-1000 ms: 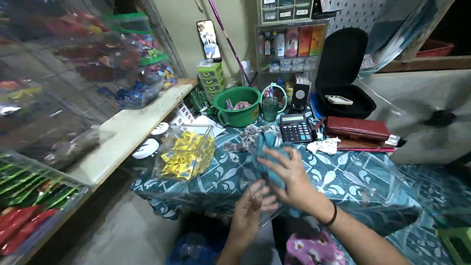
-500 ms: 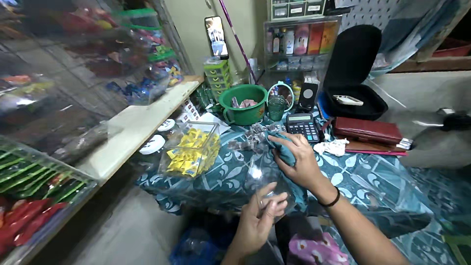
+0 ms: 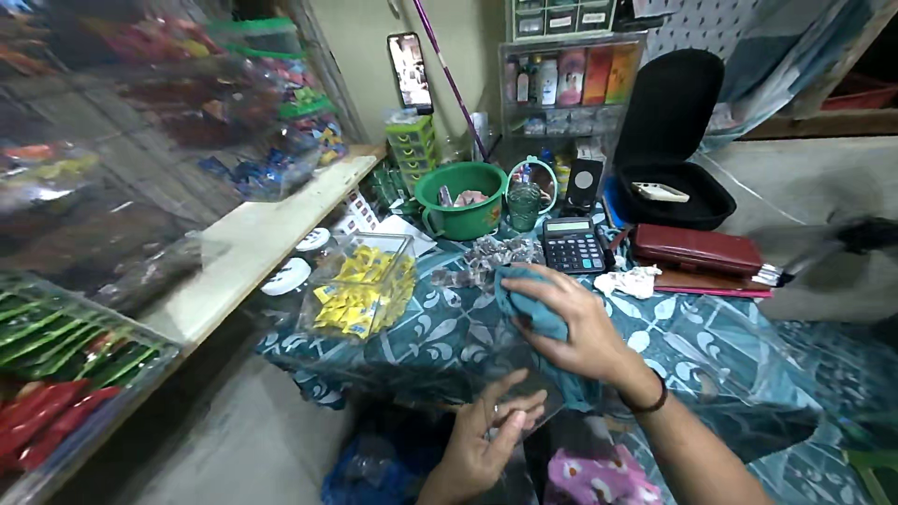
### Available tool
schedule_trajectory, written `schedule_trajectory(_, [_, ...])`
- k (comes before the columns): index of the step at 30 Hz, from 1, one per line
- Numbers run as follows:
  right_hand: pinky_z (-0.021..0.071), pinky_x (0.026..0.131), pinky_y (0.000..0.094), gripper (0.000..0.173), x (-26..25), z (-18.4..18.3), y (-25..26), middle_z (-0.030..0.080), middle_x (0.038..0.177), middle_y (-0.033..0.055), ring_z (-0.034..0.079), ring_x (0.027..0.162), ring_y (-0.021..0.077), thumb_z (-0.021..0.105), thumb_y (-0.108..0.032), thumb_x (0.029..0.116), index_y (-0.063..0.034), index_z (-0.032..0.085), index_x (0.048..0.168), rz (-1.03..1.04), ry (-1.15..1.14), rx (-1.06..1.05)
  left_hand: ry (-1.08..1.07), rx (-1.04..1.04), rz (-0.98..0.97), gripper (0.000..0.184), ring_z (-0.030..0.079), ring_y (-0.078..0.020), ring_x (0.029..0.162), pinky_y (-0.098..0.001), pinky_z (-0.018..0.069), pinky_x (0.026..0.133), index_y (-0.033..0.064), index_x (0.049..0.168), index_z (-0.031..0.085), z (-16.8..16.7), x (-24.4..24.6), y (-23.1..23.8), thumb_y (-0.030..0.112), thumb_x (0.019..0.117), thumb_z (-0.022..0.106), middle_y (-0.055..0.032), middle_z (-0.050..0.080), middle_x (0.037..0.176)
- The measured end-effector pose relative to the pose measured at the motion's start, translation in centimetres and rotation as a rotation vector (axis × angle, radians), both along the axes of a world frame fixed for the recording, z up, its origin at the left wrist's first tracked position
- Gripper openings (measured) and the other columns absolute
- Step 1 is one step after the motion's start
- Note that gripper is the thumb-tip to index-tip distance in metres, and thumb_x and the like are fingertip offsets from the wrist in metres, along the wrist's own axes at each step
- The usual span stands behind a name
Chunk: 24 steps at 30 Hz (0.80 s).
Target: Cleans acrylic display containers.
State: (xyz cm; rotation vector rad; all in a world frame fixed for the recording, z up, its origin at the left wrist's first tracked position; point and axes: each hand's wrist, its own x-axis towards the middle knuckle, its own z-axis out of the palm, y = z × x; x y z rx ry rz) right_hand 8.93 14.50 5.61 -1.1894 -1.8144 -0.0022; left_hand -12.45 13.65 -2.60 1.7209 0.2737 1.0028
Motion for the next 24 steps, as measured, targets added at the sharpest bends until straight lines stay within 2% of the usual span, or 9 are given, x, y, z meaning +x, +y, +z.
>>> schedule_trajectory(2, [0.0566, 0.092, 0.0353, 0.043, 1.6, 1.4, 0.4, 0.072, 0.118, 0.0007, 0.067, 0.105, 0.0061, 0.058, -0.042, 0.1006, -0.0126, 0.067, 0.131, 0.154, 0.173, -0.240, 0.003, 0.009, -0.012, 0.039, 0.073, -0.0133, 0.106, -0.0305, 0.0603, 0.093, 0.0075, 0.143, 0.051, -0.5, -0.4, -0.3, 0.019, 0.1063, 0.051, -0.0029, 0.074, 0.120])
schedule_trajectory(4, [0.0556, 0.085, 0.0211, 0.038, 3.0, 1.2, 0.8, 0.070, 0.099, -0.0030, 0.064, 0.090, -0.0048, 0.054, -0.035, 0.1031, -0.0035, 0.066, 0.120, 0.251, 0.352, -0.453, 0.008, 0.006, -0.036, 0.037, 0.073, -0.0123, 0.104, -0.0293, 0.0603, 0.093, 0.0113, 0.142, 0.054, -1.1, -0.9, -0.4, 0.021, 0.1063, 0.051, -0.0013, 0.075, 0.118])
schedule_trajectory(7, [0.0519, 0.092, 0.0170, 0.035, 3.9, -0.2, 1.4, 0.068, 0.108, -0.0004, 0.062, 0.097, -0.0055, 0.051, -0.025, 0.1062, 0.0010, 0.060, 0.128, 0.240, 0.556, -0.620, 0.032, 0.025, -0.074, 0.037, 0.073, -0.0108, 0.103, -0.0280, 0.0603, 0.092, 0.0132, 0.142, 0.055, -1.2, -1.3, 0.2, 0.024, 0.1062, 0.052, 0.0003, 0.075, 0.117])
schedule_trajectory(11, [0.0500, 0.095, 0.0206, 0.040, 4.4, -1.5, 1.9, 0.066, 0.120, 0.0051, 0.061, 0.105, -0.0004, 0.049, -0.029, 0.1084, -0.0034, 0.055, 0.138, 0.107, 0.608, -0.705, 0.068, 0.013, -0.090, 0.037, 0.074, -0.0128, 0.101, -0.0292, 0.0608, 0.091, 0.0116, 0.140, 0.055, 0.0, -1.8, 1.1, 0.026, 0.1058, 0.052, -0.0015, 0.075, 0.116])
schedule_trajectory(14, [0.0510, 0.096, 0.0246, 0.042, 4.3, -1.0, 0.5, 0.066, 0.119, 0.0090, 0.062, 0.105, 0.0034, 0.050, -0.030, 0.1075, 0.0001, 0.055, 0.136, 0.059, 0.560, -0.651, 0.165, -0.081, 0.027, 0.024, 0.076, -0.0134, 0.090, -0.0309, 0.0630, 0.084, 0.0006, 0.122, 0.059, 2.1, -1.9, 0.6, 0.016, 0.1035, 0.055, -0.0036, 0.077, 0.104])
schedule_trajectory(17, [0.0511, 0.098, 0.0196, 0.043, 3.2, -1.1, -1.9, 0.067, 0.120, 0.0039, 0.062, 0.107, -0.0029, 0.055, -0.028, 0.1042, 0.0036, 0.057, 0.133, 0.155, 0.531, -0.404, 0.222, -0.170, 0.123, 0.016, 0.076, -0.0118, 0.078, -0.0295, 0.0644, 0.076, -0.0011, 0.106, 0.063, 2.6, -1.6, 0.0, 0.011, 0.1025, 0.054, -0.0007, 0.076, 0.089])
schedule_trajectory(20, [0.0477, 0.111, 0.0331, 0.049, 2.3, -1.8, -1.9, 0.059, 0.143, 0.0141, 0.056, 0.132, 0.0142, 0.058, -0.035, 0.1014, 0.0035, 0.063, 0.132, 0.415, 0.392, -0.105, 0.181, -0.189, 0.144, 0.018, 0.075, -0.0084, 0.071, -0.0261, 0.0637, 0.070, 0.0050, 0.093, 0.072, 2.5, -1.7, -0.2, 0.014, 0.1003, 0.058, 0.0026, 0.076, 0.079])
schedule_trajectory(21, [0.0482, 0.110, 0.0334, 0.049, 2.3, -1.8, -1.6, 0.059, 0.143, 0.0139, 0.056, 0.131, 0.0148, 0.059, -0.036, 0.1003, 0.0019, 0.065, 0.131, 0.447, 0.384, -0.096, 0.155, -0.130, 0.128, 0.021, 0.074, -0.0054, 0.070, -0.0236, 0.0630, 0.069, 0.0086, 0.090, 0.074, 2.4, -2.0, -0.2, 0.020, 0.1003, 0.060, 0.0046, 0.076, 0.078])
schedule_trajectory(24, [0.0516, 0.101, 0.0235, 0.048, 3.2, -1.3, -0.6, 0.068, 0.125, 0.0010, 0.062, 0.114, 0.0001, 0.059, -0.038, 0.1009, 0.0004, 0.064, 0.129, 0.424, 0.444, -0.262, 0.074, 0.010, 0.040, 0.026, 0.073, -0.0016, 0.070, -0.0192, 0.0619, 0.065, 0.0160, 0.092, 0.075, 1.9, -2.2, -0.1, 0.033, 0.1020, 0.058, 0.0070, 0.076, 0.080])
